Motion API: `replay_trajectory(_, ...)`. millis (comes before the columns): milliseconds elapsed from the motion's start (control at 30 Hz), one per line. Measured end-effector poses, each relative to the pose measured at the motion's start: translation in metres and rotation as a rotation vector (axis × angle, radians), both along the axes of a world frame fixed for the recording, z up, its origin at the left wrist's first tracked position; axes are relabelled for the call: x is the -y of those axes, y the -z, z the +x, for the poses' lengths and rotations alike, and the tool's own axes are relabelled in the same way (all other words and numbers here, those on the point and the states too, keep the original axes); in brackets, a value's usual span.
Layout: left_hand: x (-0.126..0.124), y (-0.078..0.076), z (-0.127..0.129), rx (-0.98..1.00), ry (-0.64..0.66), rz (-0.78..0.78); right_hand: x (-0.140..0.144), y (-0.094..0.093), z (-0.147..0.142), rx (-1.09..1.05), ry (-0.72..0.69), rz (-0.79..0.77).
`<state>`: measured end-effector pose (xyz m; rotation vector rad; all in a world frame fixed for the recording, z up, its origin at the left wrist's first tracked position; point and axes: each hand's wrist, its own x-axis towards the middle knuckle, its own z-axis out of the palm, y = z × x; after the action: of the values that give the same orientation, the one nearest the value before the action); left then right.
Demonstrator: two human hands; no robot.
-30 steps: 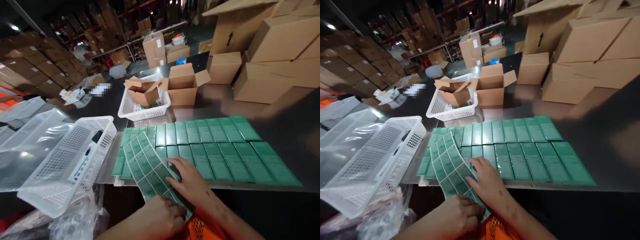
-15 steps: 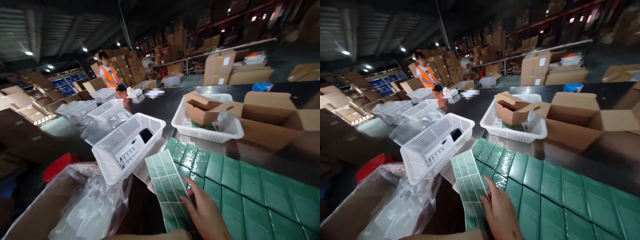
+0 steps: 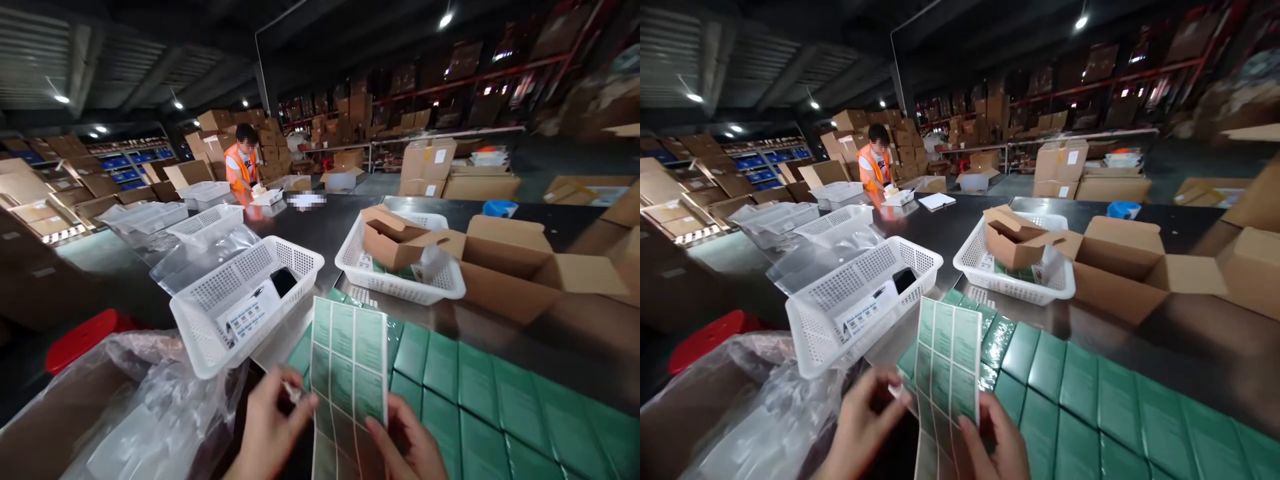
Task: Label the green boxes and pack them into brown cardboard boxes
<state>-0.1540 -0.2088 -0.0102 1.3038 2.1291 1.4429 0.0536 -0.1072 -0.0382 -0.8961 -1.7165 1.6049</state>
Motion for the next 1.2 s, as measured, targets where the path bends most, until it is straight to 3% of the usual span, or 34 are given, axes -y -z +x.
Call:
replay_trajectory(33, -0.003, -0.011, -0.005, 0.166, -0.081, 0.042, 0.007, -0.004, -0.003, -0.004, -0.011, 0.007)
replay_trajectory(133, -0.022, -0.031, -0.012, 0.704, -0.006, 0.118, 0.022, -0.011, -0.007, 0.018, -0.052, 0.074)
replay_trajectory(233, -0.034, -0.037, -0.005, 0.938, 0.062, 0.101, 0.027, -0.013, 0.003, 0.046, -0.061, 0.116)
replay_trajectory(400, -0.024, -0.042, 0.017, 0.832, 0.082, 0.17, 0.02, -0.03, 0.018, -0.193, 0.186, 0.039)
replay_trajectory(500, -0.014, -0.046, 0.023, 0.739, 0.106, 0.173, 0.015, -0.045, 0.014, -0.382, 0.359, 0.001)
replay_trajectory(600, -0.006, -0.048, 0.021, 0.689, 0.111, 0.149, 0.013, -0.051, 0.005, -0.434, 0.491, -0.051)
replay_trajectory(800, 0.001, -0.042, 0.005, 0.688, 0.158, 0.049, 0.015, -0.043, -0.008, -0.307, 0.381, -0.073)
replay_trajectory(1033, -0.01, -0.035, -0.011, 0.626, 0.056, 0.074, 0.011, -0.032, -0.026, -0.174, 0.267, -0.109)
replay_trajectory(1200, -0.005, -0.034, -0.028, 0.555, 0.045, 0.004, 0.008, -0.028, -0.033, 0.067, 0.165, 0.213)
